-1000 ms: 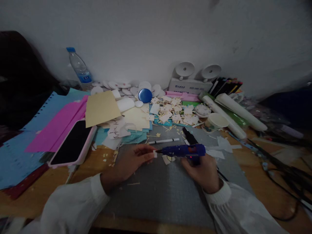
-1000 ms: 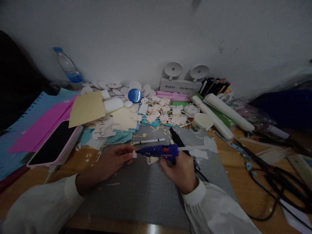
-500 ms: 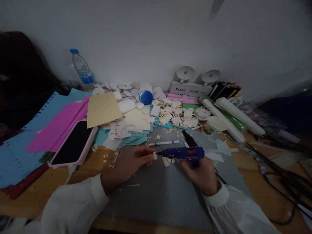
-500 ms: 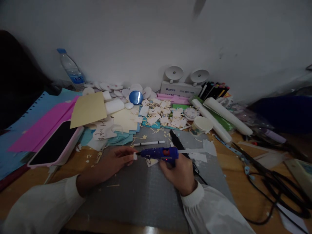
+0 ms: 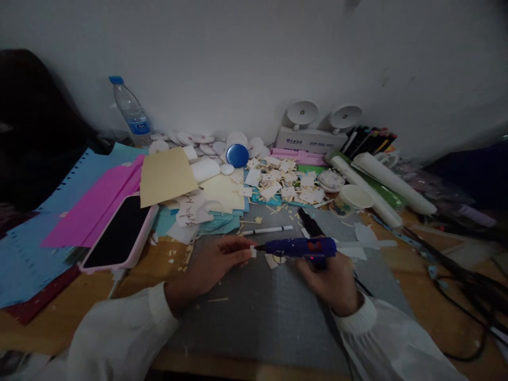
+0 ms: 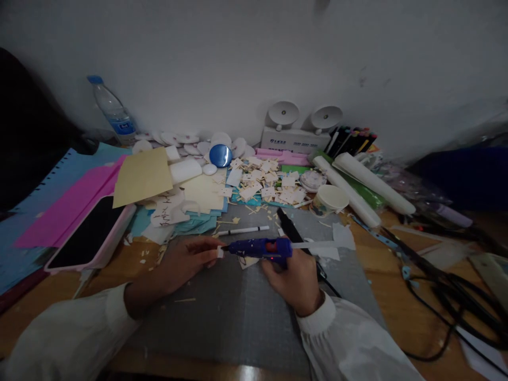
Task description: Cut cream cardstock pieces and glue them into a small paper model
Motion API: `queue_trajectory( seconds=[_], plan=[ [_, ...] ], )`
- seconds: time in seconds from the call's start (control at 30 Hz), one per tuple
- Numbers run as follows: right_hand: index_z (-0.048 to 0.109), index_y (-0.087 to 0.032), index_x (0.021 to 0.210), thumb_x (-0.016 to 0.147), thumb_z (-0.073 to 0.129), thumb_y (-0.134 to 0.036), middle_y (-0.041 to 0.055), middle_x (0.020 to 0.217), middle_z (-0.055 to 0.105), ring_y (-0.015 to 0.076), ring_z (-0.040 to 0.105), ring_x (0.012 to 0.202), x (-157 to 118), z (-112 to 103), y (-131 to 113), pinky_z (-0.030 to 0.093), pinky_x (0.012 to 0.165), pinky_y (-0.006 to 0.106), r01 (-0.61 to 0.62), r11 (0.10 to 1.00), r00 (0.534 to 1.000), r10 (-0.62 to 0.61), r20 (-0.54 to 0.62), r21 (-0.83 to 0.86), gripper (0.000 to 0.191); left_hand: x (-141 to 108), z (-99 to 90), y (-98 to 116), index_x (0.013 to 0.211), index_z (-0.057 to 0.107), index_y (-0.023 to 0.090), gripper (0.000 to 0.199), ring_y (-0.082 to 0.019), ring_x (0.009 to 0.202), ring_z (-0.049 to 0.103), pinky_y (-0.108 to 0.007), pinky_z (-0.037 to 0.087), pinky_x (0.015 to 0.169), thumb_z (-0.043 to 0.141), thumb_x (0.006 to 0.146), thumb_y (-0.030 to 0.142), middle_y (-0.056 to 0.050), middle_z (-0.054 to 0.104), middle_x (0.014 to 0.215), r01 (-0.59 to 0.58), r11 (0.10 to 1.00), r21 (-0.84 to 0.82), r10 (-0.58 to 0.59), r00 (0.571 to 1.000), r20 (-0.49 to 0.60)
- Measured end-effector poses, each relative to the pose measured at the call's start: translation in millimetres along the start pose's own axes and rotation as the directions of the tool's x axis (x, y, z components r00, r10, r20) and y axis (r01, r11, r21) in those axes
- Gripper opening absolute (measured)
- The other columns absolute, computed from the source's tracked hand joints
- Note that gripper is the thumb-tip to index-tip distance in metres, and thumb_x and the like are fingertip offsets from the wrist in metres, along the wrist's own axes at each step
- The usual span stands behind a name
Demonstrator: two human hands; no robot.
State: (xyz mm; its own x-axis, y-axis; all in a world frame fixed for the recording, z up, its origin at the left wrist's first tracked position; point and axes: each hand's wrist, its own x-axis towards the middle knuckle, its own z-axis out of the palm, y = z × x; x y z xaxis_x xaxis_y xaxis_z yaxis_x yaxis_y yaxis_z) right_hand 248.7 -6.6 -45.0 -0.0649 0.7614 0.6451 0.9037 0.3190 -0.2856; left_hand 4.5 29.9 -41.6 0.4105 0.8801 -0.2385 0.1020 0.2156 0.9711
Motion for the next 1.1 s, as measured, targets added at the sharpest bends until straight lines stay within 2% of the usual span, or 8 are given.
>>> queue_trajectory(
  seconds=[0.17, 0.37, 0.6, 0.73, 0.9, 1.1],
  plan=[
    [0.062, -0.019, 0.079, 0.079, 0.053, -0.035, 0.0006, 0.055, 0.064, 0.0158, 0.056, 0.039, 1.1, -0.2, 0.1, 0.042, 0.042, 0.025, 0.041, 0.999, 0.999, -0.041, -0.012, 0.009, 0.018, -1.2, -1.0, 1.3, 0.097, 0.069, 0.019, 0.026, -0.011, 0.062, 0.048, -0.022, 0.037, 0.059, 0.067, 0.078, 0.036, 0.002, 0.058, 0.068, -0.014, 1.000, 0.008, 0.014, 1.000, 0.009],
    [0.060, -0.017, 0.083, 0.079, 0.056, -0.036, 0.0001, 0.053, 0.062, 0.0168, 0.057, 0.039, -1.4, -0.3, 1.4, 0.042, 0.040, 0.025, 0.036, 0.999, 0.999, -0.036, 0.001, 0.018, 0.020, 1.0, 0.3, -0.9, 0.095, 0.068, 0.017, 0.026, -0.010, 0.060, 0.047, -0.024, 0.036, 0.060, 0.070, 0.075, 0.033, 0.002, 0.057, 0.067, -0.024, 0.997, -0.071, 0.027, 0.999, 0.029],
    [0.058, -0.016, 0.084, 0.078, 0.055, -0.035, 0.0008, 0.054, 0.063, 0.0180, 0.060, 0.041, -1.1, -1.0, 0.8, 0.043, 0.041, 0.025, 0.029, 0.999, 0.999, -0.030, 0.039, 0.022, 0.019, -0.5, -0.2, 2.3, 0.094, 0.068, 0.018, 0.021, -0.009, 0.060, 0.046, -0.022, 0.035, 0.058, 0.069, 0.076, 0.030, 0.004, 0.055, 0.065, -0.019, 0.998, -0.053, 0.021, 1.000, 0.019],
    [0.057, -0.016, 0.085, 0.078, 0.055, -0.033, 0.0007, 0.055, 0.063, 0.0180, 0.060, 0.041, -1.4, -1.1, 1.7, 0.043, 0.041, 0.026, 0.047, 0.999, 0.999, -0.048, 0.021, 0.008, 0.018, -1.4, 0.1, 3.9, 0.093, 0.068, 0.017, 0.021, -0.009, 0.059, 0.045, -0.022, 0.033, 0.057, 0.069, 0.076, 0.030, 0.004, 0.054, 0.064, -0.022, 0.998, -0.054, 0.023, 0.999, 0.024],
    [0.056, -0.017, 0.085, 0.078, 0.054, -0.032, -0.0008, 0.052, 0.061, 0.0168, 0.058, 0.039, -2.2, -2.5, 2.1, 0.041, 0.040, 0.025, 0.049, 0.999, 0.998, -0.050, 0.043, 0.023, 0.017, 1.7, 0.5, -2.8, 0.093, 0.067, 0.017, 0.022, -0.009, 0.059, 0.046, -0.022, 0.034, 0.058, 0.070, 0.075, 0.029, 0.004, 0.054, 0.063, -0.025, 0.993, -0.118, 0.029, 0.999, 0.026],
    [0.056, -0.018, 0.083, 0.078, 0.053, -0.030, -0.0003, 0.054, 0.062, 0.0169, 0.058, 0.040, -0.7, -4.7, 1.1, 0.042, 0.041, 0.025, 0.069, 0.997, 0.997, -0.070, 0.035, 0.033, 0.013, 3.9, -1.2, -9.5, 0.093, 0.068, 0.018, 0.023, -0.009, 0.058, 0.047, -0.022, 0.034, 0.057, 0.070, 0.075, 0.031, 0.003, 0.056, 0.065, -0.008, 0.993, -0.117, 0.008, 1.000, 0.002]
  ],
)
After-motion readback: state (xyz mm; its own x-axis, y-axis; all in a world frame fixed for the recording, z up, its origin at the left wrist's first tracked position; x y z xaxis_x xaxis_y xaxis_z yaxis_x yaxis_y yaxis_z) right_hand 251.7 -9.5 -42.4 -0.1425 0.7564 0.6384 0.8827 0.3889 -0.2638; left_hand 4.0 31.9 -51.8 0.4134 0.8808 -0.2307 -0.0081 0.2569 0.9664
